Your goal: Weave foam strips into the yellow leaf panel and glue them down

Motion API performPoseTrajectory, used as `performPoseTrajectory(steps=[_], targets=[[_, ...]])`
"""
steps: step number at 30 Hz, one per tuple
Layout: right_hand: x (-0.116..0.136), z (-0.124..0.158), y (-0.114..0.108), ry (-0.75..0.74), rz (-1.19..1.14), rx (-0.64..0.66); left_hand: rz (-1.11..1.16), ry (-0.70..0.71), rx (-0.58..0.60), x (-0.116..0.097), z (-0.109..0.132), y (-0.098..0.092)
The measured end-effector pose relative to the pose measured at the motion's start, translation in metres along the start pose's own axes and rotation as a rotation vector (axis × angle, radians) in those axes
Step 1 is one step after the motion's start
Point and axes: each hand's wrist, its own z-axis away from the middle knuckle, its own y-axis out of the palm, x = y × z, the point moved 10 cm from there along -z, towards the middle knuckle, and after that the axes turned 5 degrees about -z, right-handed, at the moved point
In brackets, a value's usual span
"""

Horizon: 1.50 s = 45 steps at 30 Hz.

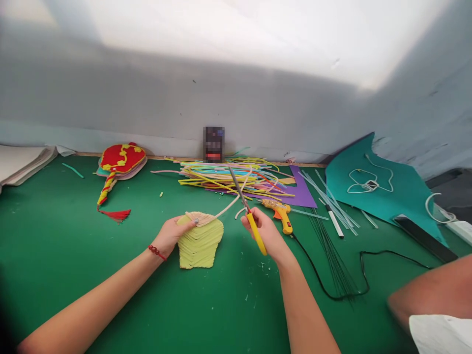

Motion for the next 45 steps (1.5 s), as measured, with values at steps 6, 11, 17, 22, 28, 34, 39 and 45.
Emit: performPoseTrajectory(steps=[6,11,17,22,28,34,39,45], targets=[[-0.024,0.003,0.012,0.056,0.219,0.143,0.063,0.050,-0.055,-0.024,0.009,-0.016],[-0.036,0.009,0.000,0.110,0.414,0.274,0.078,0.067,-0.049,-0.037,0.015,-0.021],[-0.034,0.018,-0.002,0.140,0.399,0.365,0.081,0.067,0.051,-0.043,0.021,-0.010],[-0.029,0.022,0.004,0.123,0.443,0.416,0.077,0.051,0.054,-0.041,0.023,-0.007],[-0.033,0.020,0.007,0.114,0.476,0.424,0.063,0.025,0.065,-0.040,0.026,-0.002],[-0.037,0.020,0.010,0.137,0.476,0.446,0.052,0.018,0.116,-0.042,0.030,0.007],[-0.036,0.020,0.012,0.141,0.488,0.448,0.007,-0.020,0.116,-0.033,0.028,0.008],[-0.035,0.021,0.015,0.132,0.501,0.460,0.014,-0.036,0.133,-0.028,0.028,0.012]])
